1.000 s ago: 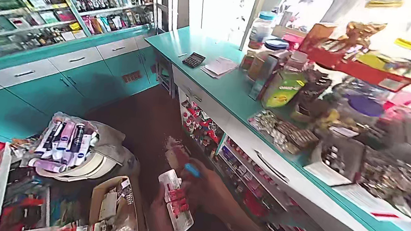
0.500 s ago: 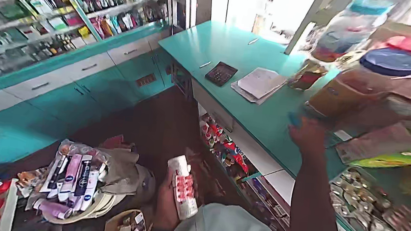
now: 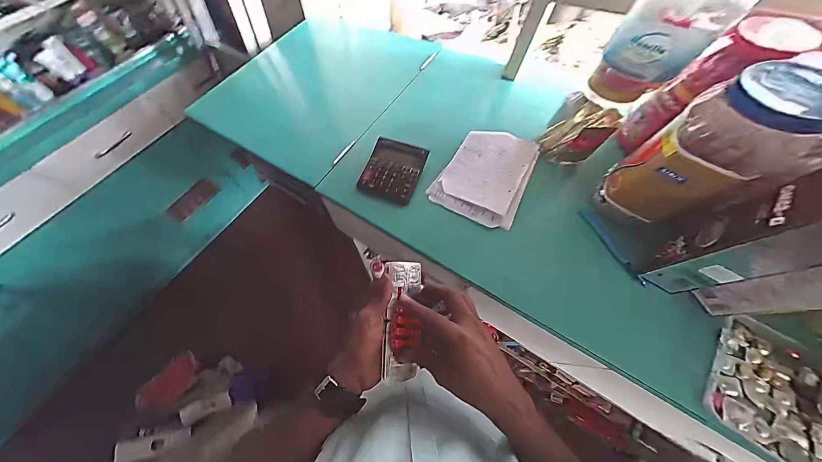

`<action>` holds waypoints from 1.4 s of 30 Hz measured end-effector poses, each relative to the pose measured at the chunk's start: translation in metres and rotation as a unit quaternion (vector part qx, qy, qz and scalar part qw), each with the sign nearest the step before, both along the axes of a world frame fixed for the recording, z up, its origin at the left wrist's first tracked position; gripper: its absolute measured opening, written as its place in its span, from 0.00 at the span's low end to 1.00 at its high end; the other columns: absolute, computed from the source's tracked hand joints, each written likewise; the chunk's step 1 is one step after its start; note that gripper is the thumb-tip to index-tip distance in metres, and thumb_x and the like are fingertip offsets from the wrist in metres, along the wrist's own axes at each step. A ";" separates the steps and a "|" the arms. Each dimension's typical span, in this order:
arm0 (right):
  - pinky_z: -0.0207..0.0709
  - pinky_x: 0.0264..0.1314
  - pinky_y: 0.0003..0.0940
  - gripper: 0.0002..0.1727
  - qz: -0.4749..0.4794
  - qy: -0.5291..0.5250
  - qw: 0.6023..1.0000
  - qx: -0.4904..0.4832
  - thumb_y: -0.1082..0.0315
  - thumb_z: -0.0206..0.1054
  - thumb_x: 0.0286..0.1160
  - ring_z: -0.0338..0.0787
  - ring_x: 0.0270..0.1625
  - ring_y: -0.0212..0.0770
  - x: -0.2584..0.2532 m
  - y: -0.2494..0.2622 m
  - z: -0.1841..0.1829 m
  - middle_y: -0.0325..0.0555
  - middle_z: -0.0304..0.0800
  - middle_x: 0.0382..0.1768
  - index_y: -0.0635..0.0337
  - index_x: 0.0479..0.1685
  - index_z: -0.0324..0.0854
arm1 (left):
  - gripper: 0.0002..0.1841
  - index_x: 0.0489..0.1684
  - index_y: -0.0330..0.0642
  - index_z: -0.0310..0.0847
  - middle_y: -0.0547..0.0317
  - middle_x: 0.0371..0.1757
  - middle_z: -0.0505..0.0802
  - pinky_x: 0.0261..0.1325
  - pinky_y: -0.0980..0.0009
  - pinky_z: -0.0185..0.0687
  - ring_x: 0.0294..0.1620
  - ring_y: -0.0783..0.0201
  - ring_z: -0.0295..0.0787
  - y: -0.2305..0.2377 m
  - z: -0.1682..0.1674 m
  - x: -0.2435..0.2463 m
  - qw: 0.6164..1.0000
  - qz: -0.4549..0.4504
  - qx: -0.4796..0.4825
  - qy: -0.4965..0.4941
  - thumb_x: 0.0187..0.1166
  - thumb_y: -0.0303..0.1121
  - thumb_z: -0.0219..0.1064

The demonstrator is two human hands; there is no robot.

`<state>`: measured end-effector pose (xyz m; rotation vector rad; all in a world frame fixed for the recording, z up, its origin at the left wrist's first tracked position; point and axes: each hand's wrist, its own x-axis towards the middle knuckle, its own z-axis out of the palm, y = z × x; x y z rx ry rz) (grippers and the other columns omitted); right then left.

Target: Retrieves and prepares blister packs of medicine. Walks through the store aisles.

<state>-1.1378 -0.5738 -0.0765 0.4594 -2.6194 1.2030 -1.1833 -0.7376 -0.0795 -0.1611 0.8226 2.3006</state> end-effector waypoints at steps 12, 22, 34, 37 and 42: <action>0.86 0.60 0.48 0.18 -0.141 -0.120 0.976 -0.113 0.66 0.84 0.58 0.94 0.51 0.46 -0.030 -0.069 -0.003 0.52 0.95 0.45 0.62 0.49 0.91 | 0.23 0.67 0.33 0.78 0.56 0.54 0.91 0.65 0.68 0.82 0.55 0.72 0.86 -0.045 -0.008 -0.077 0.912 -0.236 -0.289 0.167 0.94 0.41 0.43; 0.87 0.50 0.38 0.01 -0.337 0.106 0.935 0.031 0.71 0.76 0.65 0.92 0.46 0.46 -0.023 -0.046 0.010 0.50 0.92 0.38 0.59 0.31 0.91 | 0.26 0.77 0.39 0.64 0.55 0.47 0.92 0.52 0.62 0.91 0.45 0.65 0.92 0.010 -0.004 -0.099 0.956 -0.247 -0.130 0.090 0.95 0.49 0.36; 0.90 0.45 0.34 0.24 -0.374 0.054 0.863 -0.336 0.79 0.70 0.73 0.93 0.37 0.34 0.008 0.003 -0.007 0.45 0.95 0.40 0.68 0.71 0.77 | 0.30 0.86 0.53 0.69 0.36 0.70 0.83 0.64 0.42 0.79 0.67 0.36 0.82 0.183 0.003 -0.221 0.363 -0.184 -0.534 0.741 0.86 0.54 0.59; 0.89 0.45 0.36 0.22 -0.358 -0.015 0.812 -0.460 0.79 0.62 0.80 0.94 0.41 0.37 0.018 0.022 -0.011 0.46 0.94 0.43 0.65 0.74 0.75 | 0.32 0.89 0.57 0.64 0.37 0.74 0.81 0.74 0.35 0.68 0.75 0.34 0.76 0.210 -0.018 -0.246 0.275 -0.198 -0.564 0.753 0.86 0.56 0.57; 0.90 0.51 0.40 0.26 -0.345 -0.035 0.787 -0.510 0.80 0.55 0.81 0.94 0.49 0.42 0.025 0.035 -0.026 0.50 0.92 0.51 0.64 0.80 0.70 | 0.37 0.91 0.57 0.62 0.48 0.92 0.65 0.85 0.28 0.45 0.92 0.38 0.54 0.173 -0.016 -0.232 0.384 -0.093 -0.455 0.798 0.82 0.60 0.57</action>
